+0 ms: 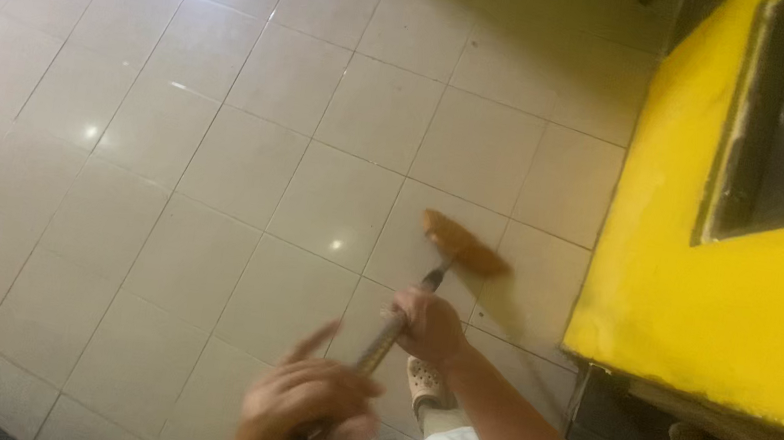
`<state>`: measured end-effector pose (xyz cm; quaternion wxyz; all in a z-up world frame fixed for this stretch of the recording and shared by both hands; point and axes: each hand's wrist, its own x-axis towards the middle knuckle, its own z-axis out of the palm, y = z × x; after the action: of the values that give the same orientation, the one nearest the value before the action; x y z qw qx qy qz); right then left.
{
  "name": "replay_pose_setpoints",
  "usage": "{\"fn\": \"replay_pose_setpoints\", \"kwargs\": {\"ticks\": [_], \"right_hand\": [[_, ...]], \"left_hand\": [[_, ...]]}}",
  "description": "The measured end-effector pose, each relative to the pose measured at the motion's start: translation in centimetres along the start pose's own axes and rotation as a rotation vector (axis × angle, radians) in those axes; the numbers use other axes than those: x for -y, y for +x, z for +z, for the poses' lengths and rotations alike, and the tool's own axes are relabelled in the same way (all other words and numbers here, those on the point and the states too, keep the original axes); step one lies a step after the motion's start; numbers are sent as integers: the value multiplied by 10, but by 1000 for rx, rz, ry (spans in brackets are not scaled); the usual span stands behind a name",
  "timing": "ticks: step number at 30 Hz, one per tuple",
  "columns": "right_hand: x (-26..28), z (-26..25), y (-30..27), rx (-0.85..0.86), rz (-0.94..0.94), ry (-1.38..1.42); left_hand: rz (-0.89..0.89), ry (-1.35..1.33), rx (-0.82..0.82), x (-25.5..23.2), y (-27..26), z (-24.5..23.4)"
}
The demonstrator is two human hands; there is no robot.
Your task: The person sweeps the tiled floor using a broom, moving it across the hallway and into various corners.
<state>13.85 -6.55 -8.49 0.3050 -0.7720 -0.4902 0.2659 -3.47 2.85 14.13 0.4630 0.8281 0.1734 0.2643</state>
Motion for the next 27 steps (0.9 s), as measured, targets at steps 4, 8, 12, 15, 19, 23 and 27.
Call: {"fn": "replay_pose_setpoints", "kwargs": {"ticks": [4,8,12,15,19,23,27], "right_hand": [[-61,52,34,93,-17,-78],[-95,69,53,3,22,-62],[-49,68,78,-174,-42,-189],[16,84,83,-233,-203,-237],[131,127,67,94,-351,-217],[223,174,30,505,-520,-179],[220,234,47,845,-365,-124]], "left_hand": [[-68,-115,80,44,-2,20],[-222,-67,14,83,-27,25],[-394,-285,-64,93,-58,-3],[-355,-513,-230,96,-103,-62],[-288,-312,-397,92,-200,-172],[-170,-89,-194,103,-267,-239],[-172,-141,-224,100,-246,-244]]}}
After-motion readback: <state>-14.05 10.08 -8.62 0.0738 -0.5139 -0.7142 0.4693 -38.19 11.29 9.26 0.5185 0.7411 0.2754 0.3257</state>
